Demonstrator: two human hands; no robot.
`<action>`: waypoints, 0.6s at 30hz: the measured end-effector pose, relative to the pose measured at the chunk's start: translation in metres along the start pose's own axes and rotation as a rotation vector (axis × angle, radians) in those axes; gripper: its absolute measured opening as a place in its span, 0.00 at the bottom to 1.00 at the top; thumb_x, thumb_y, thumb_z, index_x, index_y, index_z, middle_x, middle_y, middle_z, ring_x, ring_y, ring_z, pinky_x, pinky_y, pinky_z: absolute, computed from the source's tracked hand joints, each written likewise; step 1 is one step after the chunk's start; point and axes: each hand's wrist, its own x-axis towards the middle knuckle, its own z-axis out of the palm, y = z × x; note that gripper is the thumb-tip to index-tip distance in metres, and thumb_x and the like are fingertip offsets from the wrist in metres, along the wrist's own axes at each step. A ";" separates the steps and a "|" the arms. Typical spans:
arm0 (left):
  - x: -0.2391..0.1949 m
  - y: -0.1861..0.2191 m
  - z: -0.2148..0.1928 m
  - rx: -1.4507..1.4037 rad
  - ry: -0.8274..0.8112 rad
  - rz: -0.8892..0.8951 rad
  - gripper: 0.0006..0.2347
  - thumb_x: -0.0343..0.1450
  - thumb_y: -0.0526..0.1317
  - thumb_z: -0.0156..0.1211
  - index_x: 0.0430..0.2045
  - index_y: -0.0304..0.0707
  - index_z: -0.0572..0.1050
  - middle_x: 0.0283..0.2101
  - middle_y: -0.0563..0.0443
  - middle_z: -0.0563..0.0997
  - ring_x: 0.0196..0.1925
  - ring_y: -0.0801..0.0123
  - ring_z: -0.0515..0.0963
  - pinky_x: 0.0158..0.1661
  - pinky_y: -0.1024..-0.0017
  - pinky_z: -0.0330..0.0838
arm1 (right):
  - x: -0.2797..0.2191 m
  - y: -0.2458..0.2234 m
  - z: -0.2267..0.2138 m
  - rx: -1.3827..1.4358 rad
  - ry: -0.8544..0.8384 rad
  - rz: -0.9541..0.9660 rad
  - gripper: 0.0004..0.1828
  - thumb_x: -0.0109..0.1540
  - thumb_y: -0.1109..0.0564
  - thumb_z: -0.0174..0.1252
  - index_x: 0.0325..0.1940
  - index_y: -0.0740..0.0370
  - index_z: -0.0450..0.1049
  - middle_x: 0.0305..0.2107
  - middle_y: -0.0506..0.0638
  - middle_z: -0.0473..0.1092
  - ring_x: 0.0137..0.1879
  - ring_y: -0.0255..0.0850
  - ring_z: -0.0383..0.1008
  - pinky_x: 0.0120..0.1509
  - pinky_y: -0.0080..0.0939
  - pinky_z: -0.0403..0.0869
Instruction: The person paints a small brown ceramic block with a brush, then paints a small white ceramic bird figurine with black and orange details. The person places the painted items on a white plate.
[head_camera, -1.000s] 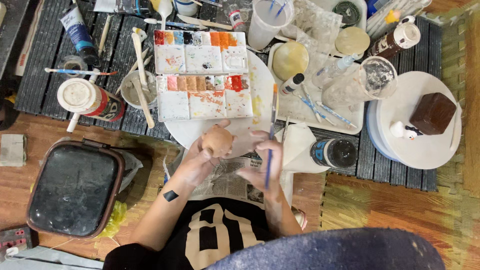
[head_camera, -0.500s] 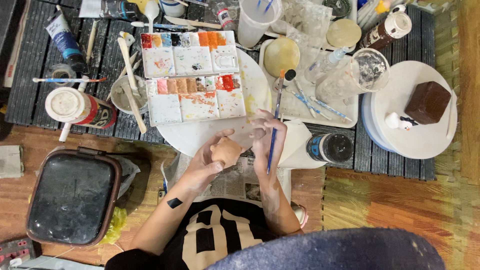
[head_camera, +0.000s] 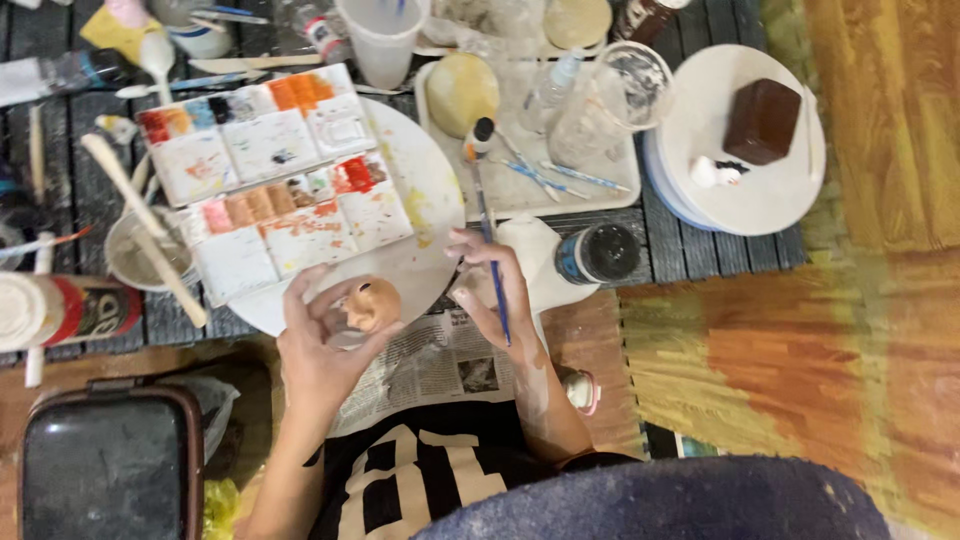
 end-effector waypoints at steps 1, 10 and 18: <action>0.003 0.003 0.000 0.138 0.038 0.086 0.40 0.60 0.41 0.80 0.63 0.29 0.57 0.53 0.40 0.82 0.42 0.62 0.86 0.40 0.74 0.82 | -0.002 -0.001 -0.004 -0.057 -0.017 0.000 0.17 0.69 0.58 0.56 0.60 0.62 0.61 0.67 0.64 0.63 0.68 0.47 0.70 0.76 0.51 0.67; 0.006 0.015 0.003 0.476 0.111 0.151 0.39 0.61 0.46 0.80 0.61 0.29 0.61 0.45 0.53 0.85 0.22 0.69 0.79 0.25 0.72 0.74 | -0.035 0.027 -0.029 -0.081 0.178 -0.059 0.27 0.77 0.40 0.39 0.55 0.65 0.72 0.52 0.60 0.77 0.55 0.45 0.78 0.63 0.46 0.75; 0.003 0.013 0.001 0.493 0.126 0.155 0.37 0.60 0.45 0.80 0.60 0.30 0.63 0.45 0.54 0.85 0.20 0.71 0.77 0.25 0.73 0.73 | -0.059 0.017 -0.059 -0.128 0.257 -0.121 0.29 0.76 0.37 0.38 0.55 0.67 0.68 0.49 0.64 0.75 0.54 0.47 0.75 0.62 0.48 0.71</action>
